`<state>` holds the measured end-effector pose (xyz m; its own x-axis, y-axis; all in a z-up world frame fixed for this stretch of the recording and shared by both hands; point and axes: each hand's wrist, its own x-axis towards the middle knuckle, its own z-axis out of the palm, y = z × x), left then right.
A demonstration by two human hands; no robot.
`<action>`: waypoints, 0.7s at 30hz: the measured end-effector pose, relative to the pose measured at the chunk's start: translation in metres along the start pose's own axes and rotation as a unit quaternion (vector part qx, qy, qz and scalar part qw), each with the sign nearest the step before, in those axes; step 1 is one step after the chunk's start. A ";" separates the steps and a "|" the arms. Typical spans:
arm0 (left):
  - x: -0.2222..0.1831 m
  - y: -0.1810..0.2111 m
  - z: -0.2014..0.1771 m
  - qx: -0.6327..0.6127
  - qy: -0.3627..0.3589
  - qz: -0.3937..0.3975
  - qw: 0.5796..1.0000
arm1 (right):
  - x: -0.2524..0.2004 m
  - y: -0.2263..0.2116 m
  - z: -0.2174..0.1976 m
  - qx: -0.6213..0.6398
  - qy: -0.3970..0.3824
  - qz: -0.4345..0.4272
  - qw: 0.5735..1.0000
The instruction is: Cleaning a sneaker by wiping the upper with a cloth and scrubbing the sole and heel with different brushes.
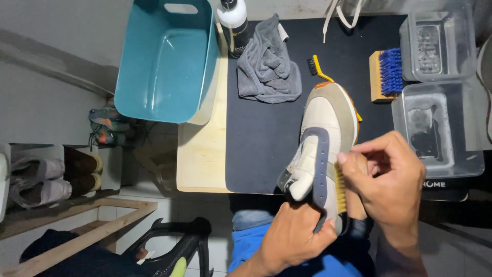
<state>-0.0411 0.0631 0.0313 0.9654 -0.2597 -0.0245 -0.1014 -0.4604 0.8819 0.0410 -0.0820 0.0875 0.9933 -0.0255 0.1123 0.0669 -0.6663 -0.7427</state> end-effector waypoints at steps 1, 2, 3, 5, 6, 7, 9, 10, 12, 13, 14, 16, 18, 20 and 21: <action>0.000 -0.001 -0.005 0.009 -0.008 0.006 1.000 | 0.006 -0.002 0.002 0.003 0.008 -0.012 1.000; 0.000 -0.002 -0.010 0.017 -0.016 0.011 1.000 | 0.013 -0.004 0.005 0.005 0.016 -0.023 1.000; -0.001 -0.003 -0.013 0.018 -0.012 0.010 1.000 | 0.020 -0.002 0.006 0.007 0.014 -0.027 1.000; -0.004 -0.003 -0.018 0.070 -0.043 0.019 0.996 | 0.034 0.001 0.008 -0.019 0.064 -0.088 0.994; -0.006 -0.002 -0.025 0.068 -0.041 0.018 0.997 | 0.038 0.004 0.010 -0.019 0.062 -0.089 0.994; -0.006 -0.001 -0.032 0.084 -0.053 0.000 0.995 | 0.045 0.006 0.013 -0.002 0.073 -0.089 0.993; -0.008 0.003 -0.048 0.098 -0.064 -0.018 0.993 | 0.050 0.006 0.017 0.014 0.083 -0.088 0.993; -0.009 0.007 -0.056 0.133 -0.071 -0.007 0.988 | 0.048 0.004 0.019 0.028 0.084 -0.102 0.991; -0.011 0.010 -0.074 0.170 -0.074 0.005 0.983 | 0.048 0.010 0.022 0.043 0.086 -0.120 0.988; -0.013 0.011 -0.083 0.192 -0.033 0.045 0.980 | 0.046 0.017 0.023 0.085 0.095 -0.085 0.988; -0.016 0.013 -0.091 0.213 0.008 0.085 0.973 | 0.043 0.024 0.024 0.126 0.102 -0.050 0.985; -0.014 0.009 -0.095 0.259 0.000 0.102 0.960 | 0.046 0.032 0.022 0.136 0.091 -0.042 0.986; -0.013 0.002 -0.093 0.307 -0.006 0.121 0.944 | 0.046 0.034 0.021 0.147 0.082 -0.037 0.985; -0.011 -0.008 -0.087 0.395 -0.046 0.075 0.914 | 0.046 0.032 0.021 0.179 0.032 0.010 0.983; -0.011 -0.006 -0.090 0.395 -0.046 0.073 0.915 | 0.045 0.032 0.022 0.180 0.030 0.011 0.983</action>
<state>-0.0290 0.1448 0.0686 0.9069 -0.4213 -0.0058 -0.4049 -0.8753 0.2643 0.0899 -0.0876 0.0542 0.9882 -0.0888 0.1248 0.0852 -0.3588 -0.9295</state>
